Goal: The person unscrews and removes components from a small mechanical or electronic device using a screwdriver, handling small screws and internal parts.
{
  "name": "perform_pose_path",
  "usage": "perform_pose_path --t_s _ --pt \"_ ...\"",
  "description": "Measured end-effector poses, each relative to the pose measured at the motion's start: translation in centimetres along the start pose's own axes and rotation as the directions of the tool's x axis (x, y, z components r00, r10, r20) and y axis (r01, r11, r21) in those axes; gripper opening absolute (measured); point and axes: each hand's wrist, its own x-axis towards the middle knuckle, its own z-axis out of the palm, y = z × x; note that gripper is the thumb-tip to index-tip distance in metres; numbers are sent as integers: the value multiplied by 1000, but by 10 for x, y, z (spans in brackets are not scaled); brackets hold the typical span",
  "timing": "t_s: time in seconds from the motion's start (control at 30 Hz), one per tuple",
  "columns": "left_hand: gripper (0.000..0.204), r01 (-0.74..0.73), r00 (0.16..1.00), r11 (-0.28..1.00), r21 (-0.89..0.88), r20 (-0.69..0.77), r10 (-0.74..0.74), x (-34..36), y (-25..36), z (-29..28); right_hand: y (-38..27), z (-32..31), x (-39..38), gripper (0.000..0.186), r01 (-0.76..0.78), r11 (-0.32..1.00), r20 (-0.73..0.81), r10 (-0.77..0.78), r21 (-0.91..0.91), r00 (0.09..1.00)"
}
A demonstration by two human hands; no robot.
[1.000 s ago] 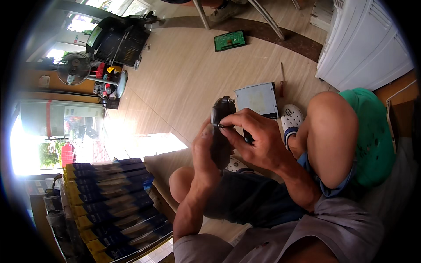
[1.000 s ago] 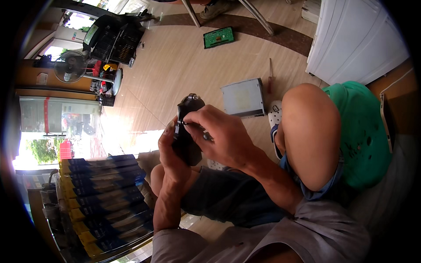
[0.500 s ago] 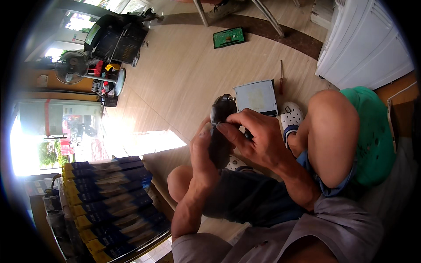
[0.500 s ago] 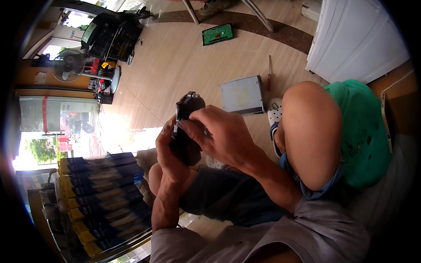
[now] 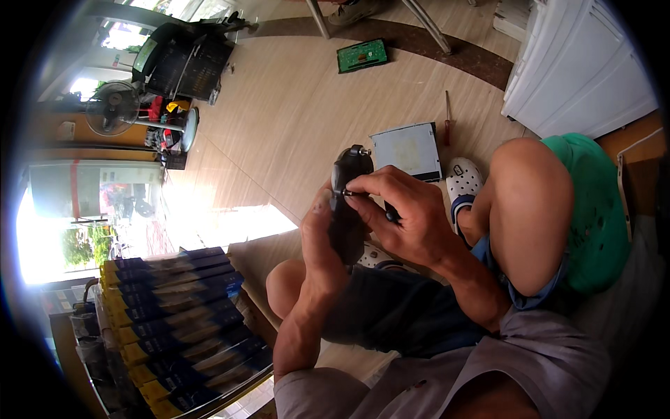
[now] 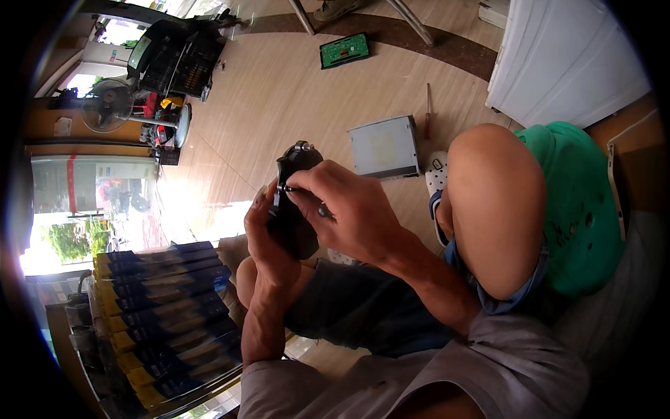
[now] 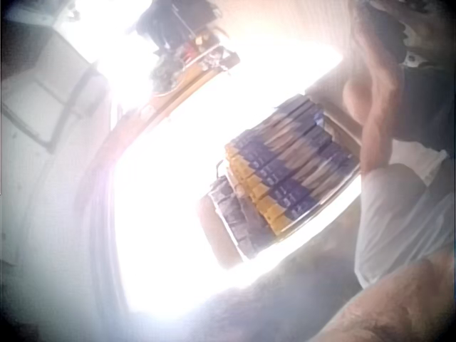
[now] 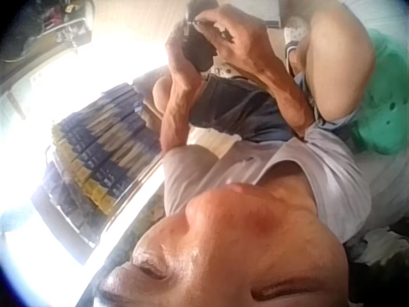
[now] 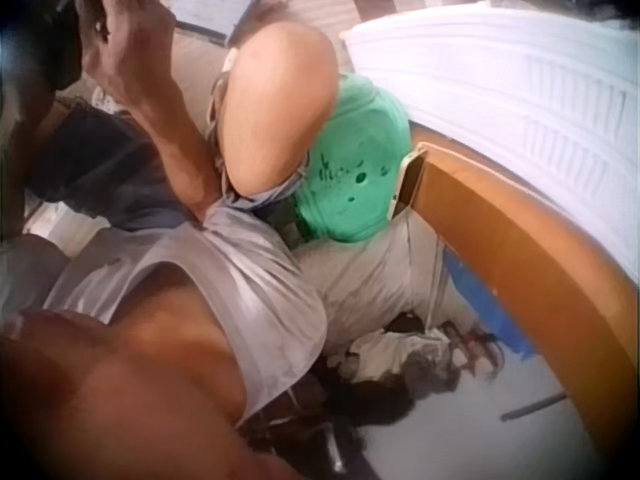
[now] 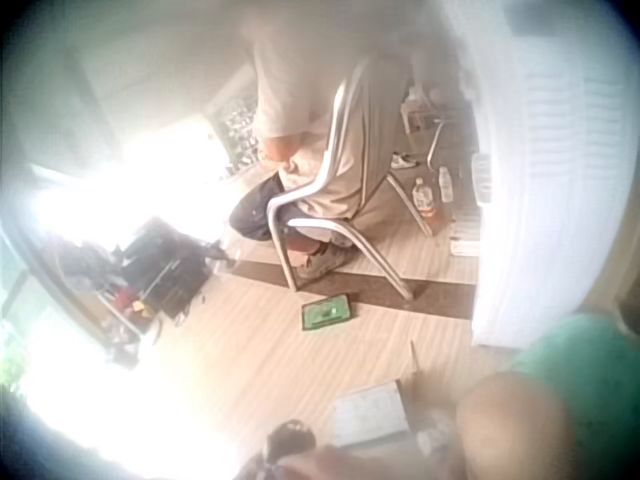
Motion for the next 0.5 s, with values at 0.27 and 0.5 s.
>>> perform_pose_path --t_s 0.27,0.5 --pt "53 32 982 991 -130 -178 -55 18 -31 -21 19 1 -5 21 -2 1000 -10 2 30 1000" --pt "70 76 954 996 -48 -288 -86 6 -11 11 7 1 -10 18 82 996 -81 -84 -27 993"
